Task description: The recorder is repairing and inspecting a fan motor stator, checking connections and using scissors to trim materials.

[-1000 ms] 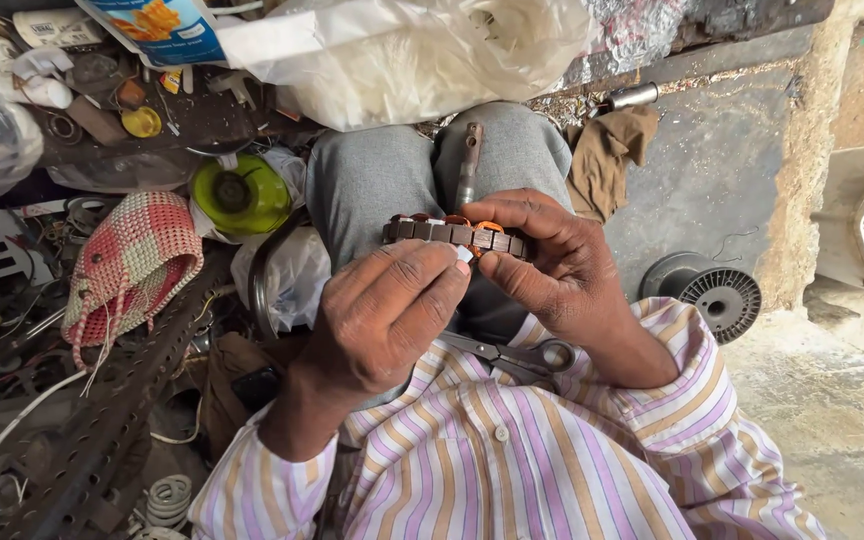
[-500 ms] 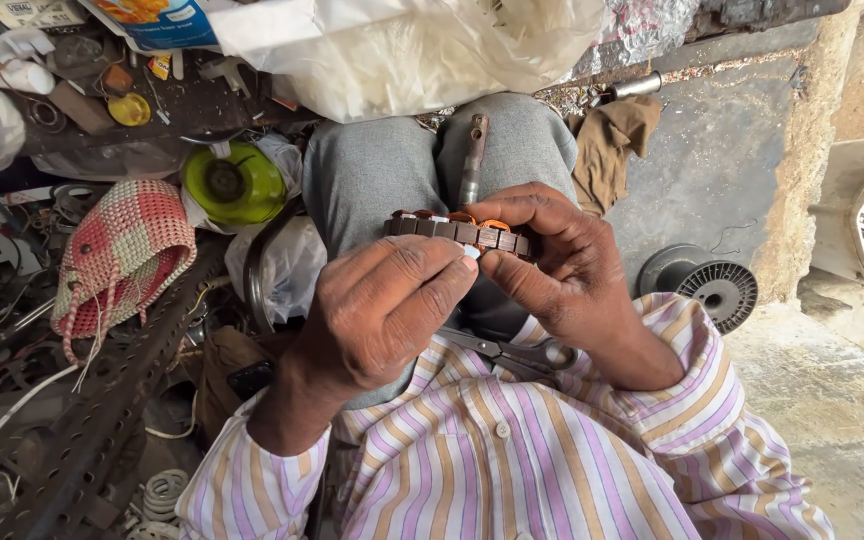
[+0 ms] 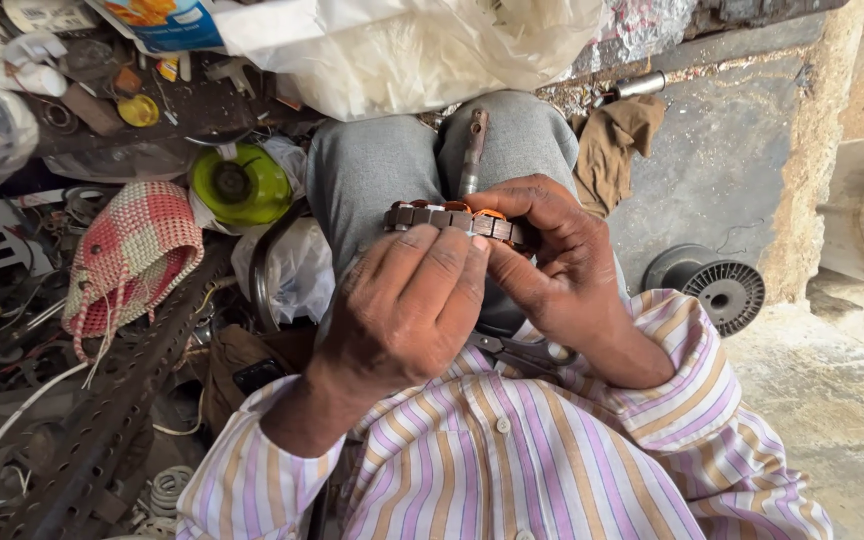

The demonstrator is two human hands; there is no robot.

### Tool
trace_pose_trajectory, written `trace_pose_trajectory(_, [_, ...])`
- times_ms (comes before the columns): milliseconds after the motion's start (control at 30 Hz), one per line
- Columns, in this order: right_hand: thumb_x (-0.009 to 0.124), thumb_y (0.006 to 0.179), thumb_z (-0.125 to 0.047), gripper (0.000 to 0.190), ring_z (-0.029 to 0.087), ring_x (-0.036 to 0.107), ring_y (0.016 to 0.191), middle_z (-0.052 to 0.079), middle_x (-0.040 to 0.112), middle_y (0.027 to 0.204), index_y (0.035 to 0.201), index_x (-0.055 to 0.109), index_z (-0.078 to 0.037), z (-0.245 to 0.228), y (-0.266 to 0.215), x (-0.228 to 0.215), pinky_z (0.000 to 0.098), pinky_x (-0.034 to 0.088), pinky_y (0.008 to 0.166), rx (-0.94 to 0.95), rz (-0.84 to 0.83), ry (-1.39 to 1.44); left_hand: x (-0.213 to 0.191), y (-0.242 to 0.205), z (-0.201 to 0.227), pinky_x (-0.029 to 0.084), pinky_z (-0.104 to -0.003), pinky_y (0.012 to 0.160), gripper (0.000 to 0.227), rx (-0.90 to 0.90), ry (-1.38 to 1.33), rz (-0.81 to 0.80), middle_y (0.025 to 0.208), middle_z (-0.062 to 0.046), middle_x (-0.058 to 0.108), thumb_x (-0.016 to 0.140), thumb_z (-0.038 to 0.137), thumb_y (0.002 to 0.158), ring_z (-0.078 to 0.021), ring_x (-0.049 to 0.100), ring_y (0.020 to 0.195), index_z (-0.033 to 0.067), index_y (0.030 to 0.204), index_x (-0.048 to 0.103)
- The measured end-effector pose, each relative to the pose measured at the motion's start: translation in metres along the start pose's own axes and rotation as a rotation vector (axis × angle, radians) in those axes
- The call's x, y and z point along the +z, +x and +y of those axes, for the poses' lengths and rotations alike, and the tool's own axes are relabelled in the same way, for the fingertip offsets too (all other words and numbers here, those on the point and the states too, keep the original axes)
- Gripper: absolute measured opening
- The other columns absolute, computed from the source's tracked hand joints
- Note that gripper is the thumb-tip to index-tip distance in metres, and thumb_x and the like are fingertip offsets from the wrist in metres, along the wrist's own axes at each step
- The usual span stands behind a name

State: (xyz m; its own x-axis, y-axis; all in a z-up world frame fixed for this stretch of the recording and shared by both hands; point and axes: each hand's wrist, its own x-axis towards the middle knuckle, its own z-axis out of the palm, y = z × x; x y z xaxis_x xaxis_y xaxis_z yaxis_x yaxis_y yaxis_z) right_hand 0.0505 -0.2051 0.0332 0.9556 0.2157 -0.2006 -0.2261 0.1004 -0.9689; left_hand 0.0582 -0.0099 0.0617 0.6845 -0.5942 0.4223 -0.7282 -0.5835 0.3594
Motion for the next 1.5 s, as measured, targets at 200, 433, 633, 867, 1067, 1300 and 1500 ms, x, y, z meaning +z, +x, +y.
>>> trace_pose_trajectory(200, [0.07, 0.101, -0.007, 0.037, 0.009, 0.056, 0.104, 0.006, 0.058, 0.129, 0.135, 0.06, 0.0, 0.007, -0.012, 0.002, 0.0216, 0.046, 0.089, -0.209, 0.023, -0.131, 0.009, 0.001, -0.017, 0.056, -0.044, 0.1, 0.035, -0.322, -0.53, 0.184, 0.117, -0.017, 0.068, 0.077, 0.011, 0.089, -0.0329, 0.069, 0.111, -0.003, 0.119, 0.065])
trace_pose_trajectory(433, [0.066, 0.104, -0.007, 0.027, 0.005, 0.051, 0.088, 0.005, 0.059, 0.121, 0.129, 0.062, -0.001, 0.022, -0.012, 0.014, 0.0195, 0.044, 0.077, -0.285, 0.137, -0.261, 0.017, -0.003, -0.008, 0.063, -0.031, 0.089, 0.025, -0.457, -0.631, 0.189, 0.119, -0.011, 0.071, 0.079, 0.011, 0.098, -0.0252, 0.074, 0.112, 0.0051, 0.12, 0.068])
trace_pose_trajectory(633, [0.061, 0.106, -0.009, 0.021, 0.006, 0.049, 0.087, 0.003, 0.057, 0.111, 0.124, 0.064, 0.0, 0.025, -0.009, 0.018, 0.0203, 0.042, 0.077, -0.189, 0.214, -0.194, 0.024, 0.0, -0.003, 0.061, -0.026, 0.077, 0.016, -0.569, -0.687, 0.294, 0.112, -0.01, 0.072, 0.077, 0.003, 0.097, -0.0162, 0.074, 0.096, 0.0059, 0.111, 0.07])
trace_pose_trajectory(867, [0.069, 0.101, -0.01, 0.024, 0.011, 0.065, 0.097, 0.007, 0.065, 0.111, 0.123, 0.068, 0.0, -0.038, 0.01, 0.015, 0.0241, 0.053, 0.084, -0.241, 0.001, -0.422, 0.026, -0.018, -0.012, 0.062, -0.029, 0.089, 0.02, -0.525, -0.838, 0.383, 0.121, -0.012, 0.069, 0.074, 0.001, 0.098, -0.0188, 0.072, 0.108, 0.0041, 0.118, 0.068])
trace_pose_trajectory(1067, [0.073, 0.093, -0.008, 0.044, 0.016, 0.066, 0.106, 0.011, 0.065, 0.12, 0.134, 0.06, 0.004, -0.022, 0.026, -0.003, 0.0295, 0.055, 0.09, -0.088, -0.176, -0.283, 0.036, -0.028, -0.016, 0.062, -0.033, 0.096, 0.026, -0.476, -0.671, 0.452, 0.131, -0.015, 0.067, 0.069, -0.003, 0.099, -0.0256, 0.071, 0.118, 0.0097, 0.121, 0.071])
trace_pose_trajectory(1300, [0.068, 0.099, -0.005, 0.04, 0.014, 0.069, 0.108, 0.01, 0.072, 0.123, 0.137, 0.061, 0.005, 0.012, 0.011, -0.025, 0.0294, 0.059, 0.092, 0.132, -0.115, 0.163, 0.03, -0.019, -0.013, 0.056, -0.043, 0.109, 0.025, -0.339, -0.488, 0.431, 0.147, -0.02, 0.052, 0.067, -0.008, 0.098, -0.0395, 0.058, 0.136, 0.0078, 0.117, 0.068])
trace_pose_trajectory(1500, [0.072, 0.101, -0.003, 0.032, 0.013, 0.068, 0.099, 0.01, 0.072, 0.116, 0.13, 0.064, 0.006, 0.02, 0.01, -0.014, 0.0259, 0.058, 0.086, 0.024, -0.037, 0.08, 0.03, -0.015, -0.025, 0.046, -0.048, 0.122, 0.021, -0.317, -0.515, 0.354, 0.146, -0.015, 0.057, 0.066, -0.01, 0.095, -0.0452, 0.048, 0.144, 0.0083, 0.106, 0.067])
